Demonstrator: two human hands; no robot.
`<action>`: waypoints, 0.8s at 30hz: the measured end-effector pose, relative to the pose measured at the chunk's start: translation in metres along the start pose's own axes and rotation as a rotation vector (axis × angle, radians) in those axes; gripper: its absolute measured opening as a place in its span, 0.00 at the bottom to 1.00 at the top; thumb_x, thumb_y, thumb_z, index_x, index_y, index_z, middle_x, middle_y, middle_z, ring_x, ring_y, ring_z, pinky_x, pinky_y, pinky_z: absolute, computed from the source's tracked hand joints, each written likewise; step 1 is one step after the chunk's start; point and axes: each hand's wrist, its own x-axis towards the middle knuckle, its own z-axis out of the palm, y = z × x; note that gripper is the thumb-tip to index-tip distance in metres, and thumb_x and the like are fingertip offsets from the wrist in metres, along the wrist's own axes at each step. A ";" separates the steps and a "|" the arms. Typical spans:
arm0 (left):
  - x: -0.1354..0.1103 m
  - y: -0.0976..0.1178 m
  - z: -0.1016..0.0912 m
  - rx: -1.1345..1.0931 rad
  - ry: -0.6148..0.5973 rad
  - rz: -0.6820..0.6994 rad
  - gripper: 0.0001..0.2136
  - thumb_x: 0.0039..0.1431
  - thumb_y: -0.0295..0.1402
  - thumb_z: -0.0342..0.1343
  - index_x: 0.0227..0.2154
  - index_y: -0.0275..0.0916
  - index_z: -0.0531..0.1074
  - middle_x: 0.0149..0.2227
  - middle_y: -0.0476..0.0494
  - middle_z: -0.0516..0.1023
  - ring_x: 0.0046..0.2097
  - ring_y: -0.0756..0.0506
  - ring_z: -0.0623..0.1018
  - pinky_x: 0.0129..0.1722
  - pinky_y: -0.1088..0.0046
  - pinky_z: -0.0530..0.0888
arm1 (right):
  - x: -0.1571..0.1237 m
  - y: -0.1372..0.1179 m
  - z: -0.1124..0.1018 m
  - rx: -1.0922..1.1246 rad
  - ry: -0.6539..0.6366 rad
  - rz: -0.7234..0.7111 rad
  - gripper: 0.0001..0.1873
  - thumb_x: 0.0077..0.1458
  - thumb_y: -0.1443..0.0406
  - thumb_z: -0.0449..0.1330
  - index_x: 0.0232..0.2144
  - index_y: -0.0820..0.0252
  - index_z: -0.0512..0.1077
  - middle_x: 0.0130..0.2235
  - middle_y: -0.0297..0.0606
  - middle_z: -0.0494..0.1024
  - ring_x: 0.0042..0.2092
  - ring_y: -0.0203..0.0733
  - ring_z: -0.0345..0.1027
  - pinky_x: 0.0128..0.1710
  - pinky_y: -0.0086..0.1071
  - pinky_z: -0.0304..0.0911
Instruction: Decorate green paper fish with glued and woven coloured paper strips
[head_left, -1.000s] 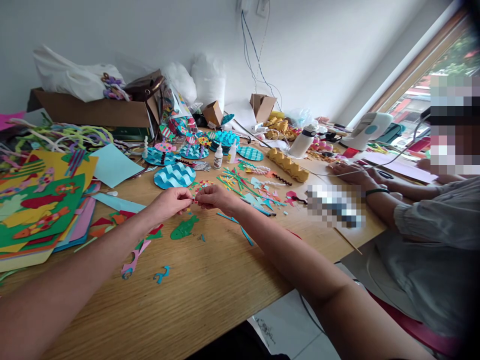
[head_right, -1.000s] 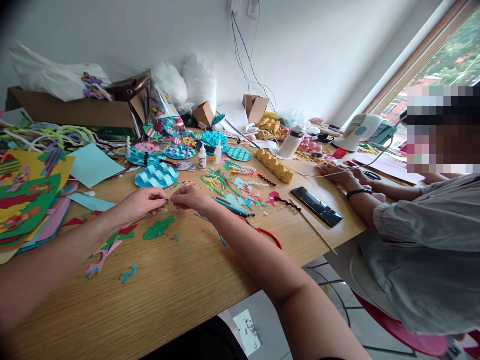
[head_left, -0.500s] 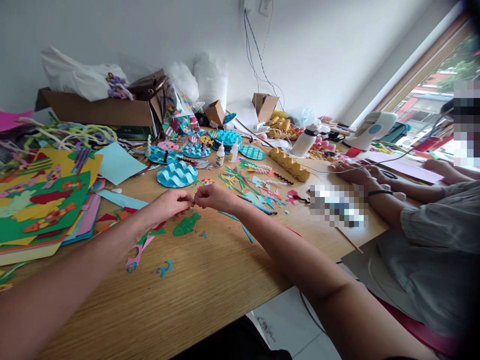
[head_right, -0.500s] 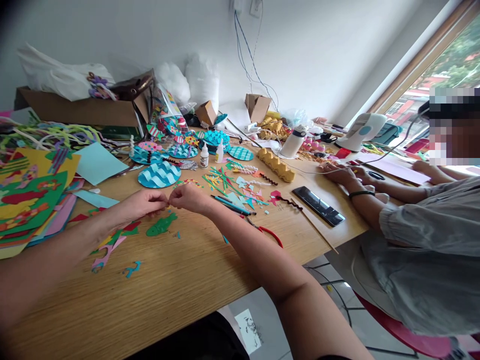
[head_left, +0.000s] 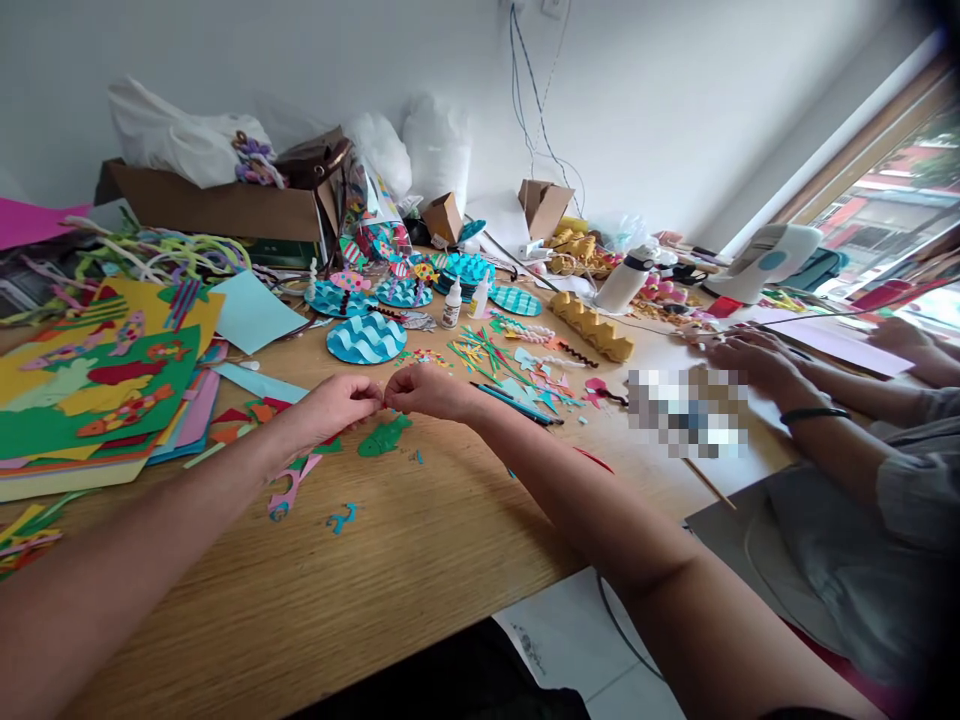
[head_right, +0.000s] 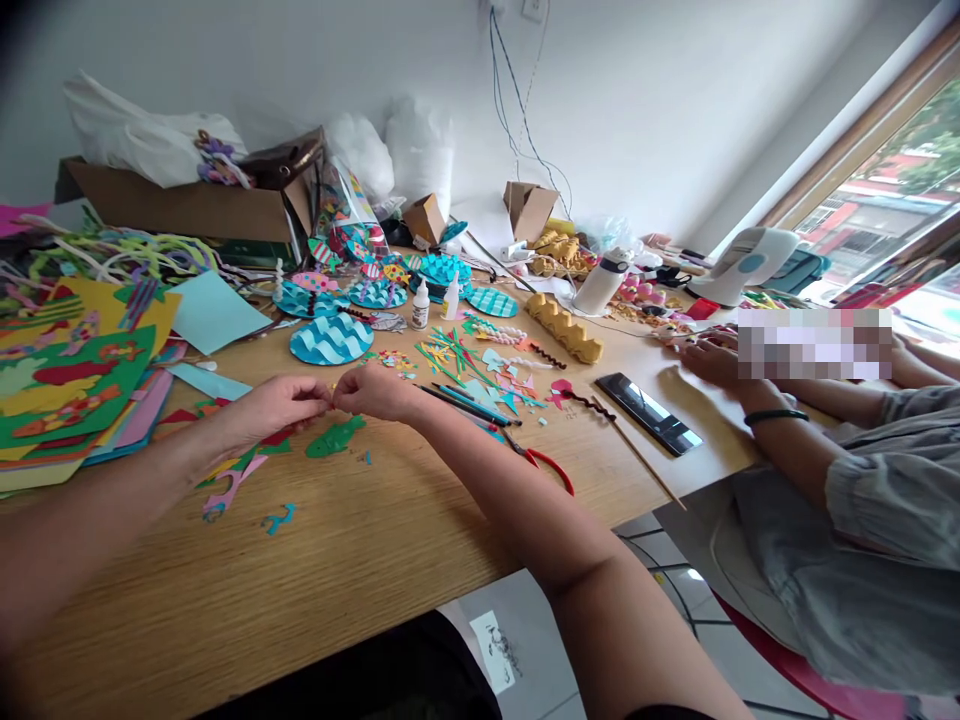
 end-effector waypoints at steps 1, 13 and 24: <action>-0.001 -0.001 -0.001 0.001 0.001 0.001 0.07 0.44 0.37 0.52 0.24 0.38 0.68 0.19 0.53 0.64 0.20 0.52 0.64 0.20 0.76 0.60 | 0.001 0.001 0.000 -0.017 -0.014 -0.034 0.07 0.48 0.67 0.54 0.23 0.64 0.71 0.20 0.28 0.66 0.24 0.28 0.56 0.25 0.24 0.49; -0.052 -0.013 0.004 0.647 0.122 0.334 0.12 0.53 0.30 0.45 0.29 0.43 0.74 0.35 0.46 0.76 0.43 0.43 0.73 0.43 0.65 0.69 | 0.006 -0.024 -0.008 -0.664 -0.332 -0.402 0.09 0.52 0.73 0.53 0.30 0.63 0.73 0.36 0.40 0.73 0.35 0.36 0.61 0.28 0.27 0.47; -0.059 -0.038 0.019 0.840 0.195 0.629 0.16 0.57 0.25 0.39 0.35 0.38 0.73 0.36 0.42 0.76 0.48 0.43 0.71 0.51 0.59 0.67 | 0.016 -0.020 0.005 -0.835 -0.300 -0.578 0.09 0.52 0.73 0.53 0.32 0.62 0.73 0.36 0.42 0.72 0.39 0.42 0.63 0.27 0.29 0.47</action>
